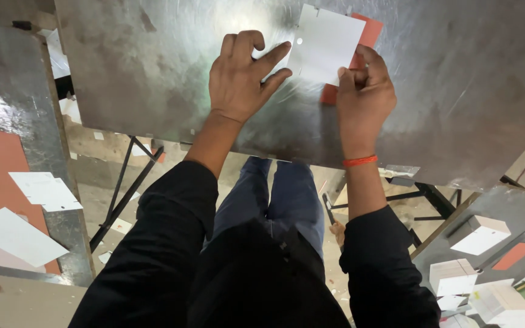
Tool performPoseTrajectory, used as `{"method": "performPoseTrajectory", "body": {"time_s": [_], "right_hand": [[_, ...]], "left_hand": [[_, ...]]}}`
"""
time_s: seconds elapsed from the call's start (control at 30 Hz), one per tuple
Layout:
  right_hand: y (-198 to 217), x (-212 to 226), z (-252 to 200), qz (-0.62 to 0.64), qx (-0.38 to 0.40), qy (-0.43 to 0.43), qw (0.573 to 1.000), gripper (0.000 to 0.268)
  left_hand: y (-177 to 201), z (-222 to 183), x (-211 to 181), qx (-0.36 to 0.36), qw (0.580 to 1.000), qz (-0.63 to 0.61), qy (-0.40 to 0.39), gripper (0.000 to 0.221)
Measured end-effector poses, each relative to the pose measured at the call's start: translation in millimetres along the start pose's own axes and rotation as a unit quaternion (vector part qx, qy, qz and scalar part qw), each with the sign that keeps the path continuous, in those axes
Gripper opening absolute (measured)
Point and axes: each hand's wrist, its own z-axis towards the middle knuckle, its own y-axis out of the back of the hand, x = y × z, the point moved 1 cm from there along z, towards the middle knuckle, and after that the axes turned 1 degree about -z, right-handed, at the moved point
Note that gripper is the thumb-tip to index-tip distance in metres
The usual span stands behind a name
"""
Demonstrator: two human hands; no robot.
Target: The recorder is inspecting and testing small square paper products by folding and fitting tabs.
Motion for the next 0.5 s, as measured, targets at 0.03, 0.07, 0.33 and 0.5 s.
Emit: {"method": "performPoseTrajectory", "body": {"time_s": [0.03,0.07,0.33,0.5], "right_hand": [[-1,-3,1,-0.001,0.001,0.001,1.000,0.032],[-2,-5,1,-0.014,-0.005,0.024,1.000,0.035],[-6,-15,4,-0.100,-0.014,0.103,0.990,0.039],[-7,-17,6,-0.129,-0.011,0.118,0.985,0.039]], "left_hand": [[0,0,0,-0.001,1.000,0.000,0.001,0.041],[-1,0,0,-0.002,1.000,0.002,-0.001,0.040],[-2,-1,2,-0.013,1.000,-0.001,-0.015,0.040],[-5,-3,3,0.000,1.000,0.009,-0.008,0.041]]}}
